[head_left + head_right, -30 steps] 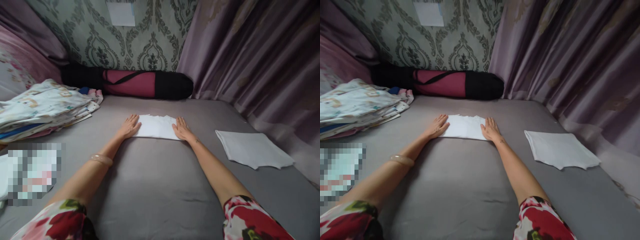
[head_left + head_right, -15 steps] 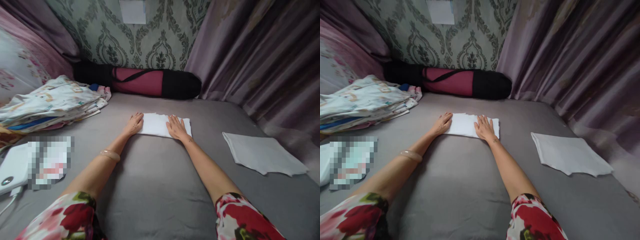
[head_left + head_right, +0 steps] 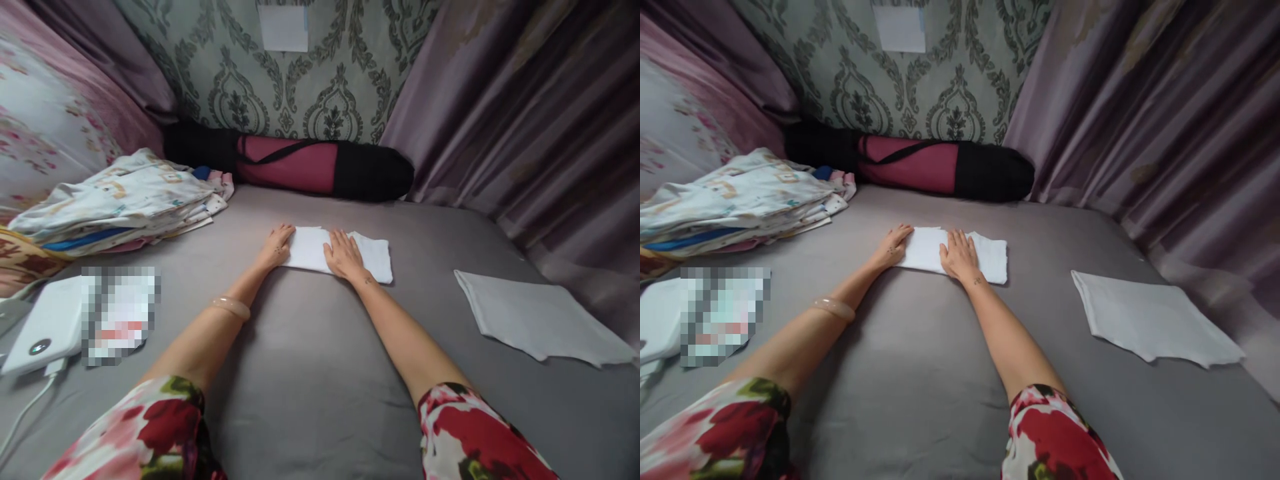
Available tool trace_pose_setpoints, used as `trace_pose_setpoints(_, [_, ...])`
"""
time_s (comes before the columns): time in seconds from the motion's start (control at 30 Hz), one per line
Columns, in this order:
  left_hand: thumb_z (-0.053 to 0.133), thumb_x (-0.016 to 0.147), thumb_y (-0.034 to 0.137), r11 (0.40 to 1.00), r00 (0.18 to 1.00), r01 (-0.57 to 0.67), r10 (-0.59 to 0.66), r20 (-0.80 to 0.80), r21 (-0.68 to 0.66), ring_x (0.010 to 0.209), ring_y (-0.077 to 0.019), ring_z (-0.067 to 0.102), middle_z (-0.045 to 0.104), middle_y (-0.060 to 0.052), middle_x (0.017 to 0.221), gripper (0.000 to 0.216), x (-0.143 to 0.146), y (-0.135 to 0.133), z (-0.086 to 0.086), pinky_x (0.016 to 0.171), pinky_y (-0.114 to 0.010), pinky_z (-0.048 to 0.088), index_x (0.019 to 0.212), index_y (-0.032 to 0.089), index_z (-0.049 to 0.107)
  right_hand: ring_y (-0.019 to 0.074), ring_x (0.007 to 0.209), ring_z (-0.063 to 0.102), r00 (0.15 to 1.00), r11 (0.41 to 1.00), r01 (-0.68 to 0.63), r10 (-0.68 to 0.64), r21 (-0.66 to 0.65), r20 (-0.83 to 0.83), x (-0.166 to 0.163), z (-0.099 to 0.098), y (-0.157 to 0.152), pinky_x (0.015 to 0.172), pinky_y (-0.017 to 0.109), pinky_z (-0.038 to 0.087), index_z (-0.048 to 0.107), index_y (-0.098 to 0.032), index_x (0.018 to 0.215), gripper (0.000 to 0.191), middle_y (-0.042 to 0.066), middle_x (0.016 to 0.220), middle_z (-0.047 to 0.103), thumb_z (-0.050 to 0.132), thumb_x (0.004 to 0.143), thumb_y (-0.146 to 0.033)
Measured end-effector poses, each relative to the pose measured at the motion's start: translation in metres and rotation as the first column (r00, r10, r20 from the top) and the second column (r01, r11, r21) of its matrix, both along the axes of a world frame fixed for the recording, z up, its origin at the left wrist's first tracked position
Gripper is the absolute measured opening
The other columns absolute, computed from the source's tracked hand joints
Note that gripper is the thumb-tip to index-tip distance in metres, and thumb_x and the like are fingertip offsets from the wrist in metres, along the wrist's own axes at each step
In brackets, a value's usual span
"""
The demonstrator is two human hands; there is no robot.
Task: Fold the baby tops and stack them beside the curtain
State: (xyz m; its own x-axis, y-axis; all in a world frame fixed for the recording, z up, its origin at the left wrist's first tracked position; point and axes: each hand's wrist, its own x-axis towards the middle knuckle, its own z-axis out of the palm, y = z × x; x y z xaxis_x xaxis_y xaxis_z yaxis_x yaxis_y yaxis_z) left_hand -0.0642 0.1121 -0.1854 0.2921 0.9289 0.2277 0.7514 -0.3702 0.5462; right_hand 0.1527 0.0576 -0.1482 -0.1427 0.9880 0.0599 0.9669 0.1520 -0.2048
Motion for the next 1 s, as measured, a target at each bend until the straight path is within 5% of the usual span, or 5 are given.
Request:
trace_pose_setpoints(0.17, [0.034, 0.085, 0.011, 0.999, 0.991, -0.023, 0.017, 0.131, 0.044, 0.142, -0.0249, 0.033, 0.050, -0.011, 0.145, 0.053, -0.002, 0.005, -0.008, 0.117, -0.052, 0.022, 0.134, 0.017, 0.055, 0.0261, 0.147, 0.017, 0.999, 0.999, -0.034, 0.033, 0.032, 0.007, -0.014, 0.013, 0.007, 0.119, 0.046, 0.007, 0.033, -0.005, 0.149, 0.059, 0.014, 0.158, 0.026, 0.024, 0.100, -0.037])
trace_pose_setpoints(0.47, [0.040, 0.084, 0.011, 0.993, 0.951, -0.015, -0.023, 0.310, 0.120, 0.139, -0.0261, 0.039, 0.058, -0.012, 0.136, 0.044, -0.004, 0.013, -0.020, 0.116, -0.048, 0.029, 0.123, 0.016, 0.060, 0.0256, 0.145, 0.024, 0.998, 0.998, -0.057, 0.056, 0.032, 0.035, -0.032, -0.003, 0.012, 0.118, 0.042, 0.011, 0.033, -0.003, 0.149, 0.059, 0.015, 0.156, 0.031, 0.027, 0.099, -0.034])
trace_pose_setpoints(1.0, [0.037, 0.080, 0.012, 0.973, 0.820, -0.229, 0.176, 0.545, 0.030, 0.122, -0.0222, 0.055, 0.063, -0.010, 0.128, 0.048, -0.009, 0.000, 0.003, 0.112, -0.041, 0.036, 0.122, 0.014, 0.062, 0.0278, 0.146, 0.020, 0.999, 1.000, -0.023, 0.023, -0.004, 0.026, -0.076, 0.001, 0.022, 0.119, 0.046, 0.008, 0.033, -0.001, 0.148, 0.060, 0.016, 0.156, 0.030, 0.026, 0.098, -0.034])
